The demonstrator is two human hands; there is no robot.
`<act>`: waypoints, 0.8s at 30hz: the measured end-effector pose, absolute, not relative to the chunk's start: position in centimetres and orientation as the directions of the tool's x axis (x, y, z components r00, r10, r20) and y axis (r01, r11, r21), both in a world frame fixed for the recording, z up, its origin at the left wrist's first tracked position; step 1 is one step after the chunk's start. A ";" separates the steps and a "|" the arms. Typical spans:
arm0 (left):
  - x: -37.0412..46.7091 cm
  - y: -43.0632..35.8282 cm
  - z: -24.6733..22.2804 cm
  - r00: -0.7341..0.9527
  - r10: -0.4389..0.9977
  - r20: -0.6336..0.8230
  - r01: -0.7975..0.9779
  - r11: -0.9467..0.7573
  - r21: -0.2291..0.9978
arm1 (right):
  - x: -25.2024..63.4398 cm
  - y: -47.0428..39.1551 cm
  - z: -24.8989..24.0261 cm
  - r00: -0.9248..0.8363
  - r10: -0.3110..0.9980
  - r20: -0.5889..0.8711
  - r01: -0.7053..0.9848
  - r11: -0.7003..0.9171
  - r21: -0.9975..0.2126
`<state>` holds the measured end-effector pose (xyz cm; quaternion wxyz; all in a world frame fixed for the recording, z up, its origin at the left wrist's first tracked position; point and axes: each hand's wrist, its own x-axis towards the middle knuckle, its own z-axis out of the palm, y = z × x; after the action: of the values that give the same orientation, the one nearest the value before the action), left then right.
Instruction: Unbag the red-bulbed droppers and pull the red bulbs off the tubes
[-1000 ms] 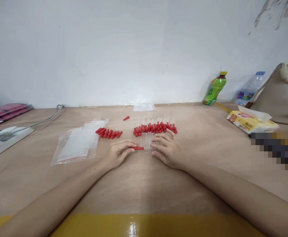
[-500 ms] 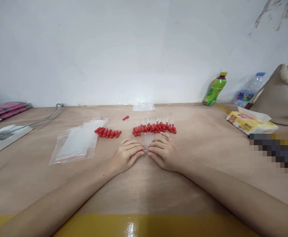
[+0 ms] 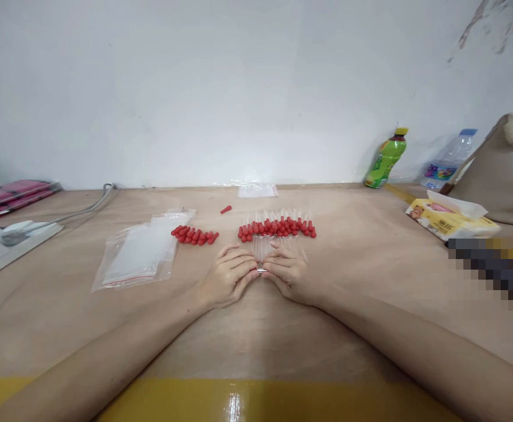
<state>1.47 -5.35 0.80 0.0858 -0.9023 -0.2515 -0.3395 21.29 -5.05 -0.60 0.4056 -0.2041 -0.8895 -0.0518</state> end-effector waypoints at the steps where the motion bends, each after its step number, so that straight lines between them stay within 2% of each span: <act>1: 1.5 -5.4 0.8 0.648 0.396 0.651 0.515 -0.857 0.009 | 21.3 -5.1 -0.5 -0.589 0.313 0.745 0.403 0.913 -0.065; 12: 1.4 -5.6 1.2 0.663 0.417 0.621 0.537 -0.844 -0.007 | 22.1 -5.0 -0.5 -0.593 0.192 0.782 0.404 0.911 0.083; 24: 1.1 -5.7 1.2 0.686 0.396 0.610 0.508 -0.861 -0.013 | 23.1 -5.7 -0.2 -0.646 0.149 0.749 0.421 0.888 0.186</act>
<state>1.08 -5.73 1.18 0.0908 -0.9137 -0.2473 -0.3093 23.10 -5.72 -0.24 0.3892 -0.1601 -0.8903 -0.1742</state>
